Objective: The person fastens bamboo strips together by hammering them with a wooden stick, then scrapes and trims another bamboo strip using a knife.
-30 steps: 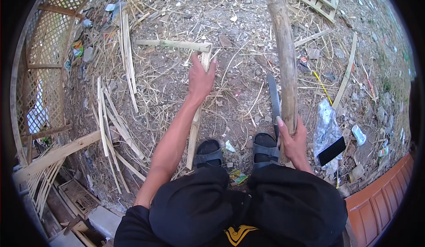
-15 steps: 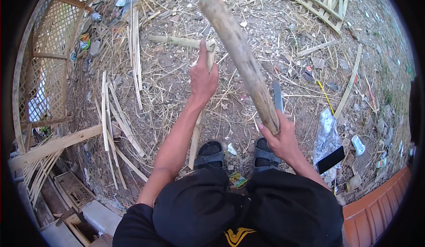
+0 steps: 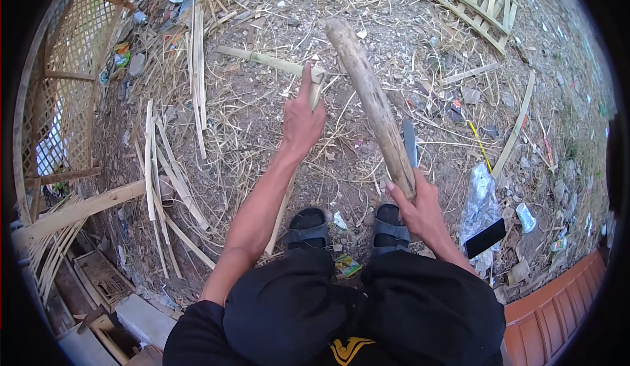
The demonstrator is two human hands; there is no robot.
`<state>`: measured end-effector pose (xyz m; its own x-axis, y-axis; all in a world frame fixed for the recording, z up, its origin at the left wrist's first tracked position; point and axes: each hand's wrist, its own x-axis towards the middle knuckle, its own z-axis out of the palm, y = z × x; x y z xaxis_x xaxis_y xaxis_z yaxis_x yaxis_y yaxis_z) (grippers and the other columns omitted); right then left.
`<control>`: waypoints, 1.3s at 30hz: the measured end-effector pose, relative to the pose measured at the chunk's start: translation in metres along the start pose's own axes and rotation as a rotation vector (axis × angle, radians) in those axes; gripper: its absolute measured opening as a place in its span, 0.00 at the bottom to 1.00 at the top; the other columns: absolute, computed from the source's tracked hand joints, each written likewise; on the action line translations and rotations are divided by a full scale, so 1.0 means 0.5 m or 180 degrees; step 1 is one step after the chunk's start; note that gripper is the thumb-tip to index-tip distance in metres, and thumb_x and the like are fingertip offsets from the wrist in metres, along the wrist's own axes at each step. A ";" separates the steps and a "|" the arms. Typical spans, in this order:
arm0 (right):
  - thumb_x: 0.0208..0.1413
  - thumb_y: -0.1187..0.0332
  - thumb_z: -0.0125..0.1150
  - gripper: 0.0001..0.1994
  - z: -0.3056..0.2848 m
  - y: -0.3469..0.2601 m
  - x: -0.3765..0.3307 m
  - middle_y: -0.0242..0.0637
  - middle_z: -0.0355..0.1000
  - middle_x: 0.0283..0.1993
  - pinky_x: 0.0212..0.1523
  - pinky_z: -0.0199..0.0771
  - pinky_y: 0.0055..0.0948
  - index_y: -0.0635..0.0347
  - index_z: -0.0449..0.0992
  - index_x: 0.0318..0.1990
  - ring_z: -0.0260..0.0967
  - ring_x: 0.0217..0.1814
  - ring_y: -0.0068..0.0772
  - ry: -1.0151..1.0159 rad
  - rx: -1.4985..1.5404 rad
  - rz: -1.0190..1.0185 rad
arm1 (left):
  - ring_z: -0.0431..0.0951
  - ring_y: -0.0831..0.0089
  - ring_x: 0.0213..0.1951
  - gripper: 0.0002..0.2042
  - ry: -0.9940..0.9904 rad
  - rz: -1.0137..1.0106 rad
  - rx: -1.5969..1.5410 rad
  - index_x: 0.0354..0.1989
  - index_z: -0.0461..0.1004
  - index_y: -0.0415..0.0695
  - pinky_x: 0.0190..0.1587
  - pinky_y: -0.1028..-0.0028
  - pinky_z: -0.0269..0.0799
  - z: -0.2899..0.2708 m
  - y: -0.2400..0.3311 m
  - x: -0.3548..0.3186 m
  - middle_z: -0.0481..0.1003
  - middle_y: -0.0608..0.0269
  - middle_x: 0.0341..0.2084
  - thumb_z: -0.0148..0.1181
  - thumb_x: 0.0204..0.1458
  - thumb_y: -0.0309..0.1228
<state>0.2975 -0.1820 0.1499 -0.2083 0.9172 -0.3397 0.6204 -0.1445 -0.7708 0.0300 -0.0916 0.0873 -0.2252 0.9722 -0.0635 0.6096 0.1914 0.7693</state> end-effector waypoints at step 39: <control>0.57 0.58 0.67 0.21 -0.008 -0.003 -0.022 0.58 0.75 0.25 0.30 0.74 0.48 0.68 0.70 0.45 0.77 0.30 0.63 0.0499 0.0518 -0.0789 | 0.80 0.59 0.26 0.37 0.0161 -0.0070 0.0223 0.74 0.54 0.46 0.35 0.60 0.76 -0.023 0.019 0.023 0.79 0.43 0.26 0.52 0.51 0.25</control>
<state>0.3019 -0.1904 0.1568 -0.2110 0.9760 -0.0538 0.4339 0.0442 -0.8999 0.0243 -0.0804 0.1013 -0.2762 0.9600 -0.0461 0.6554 0.2232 0.7216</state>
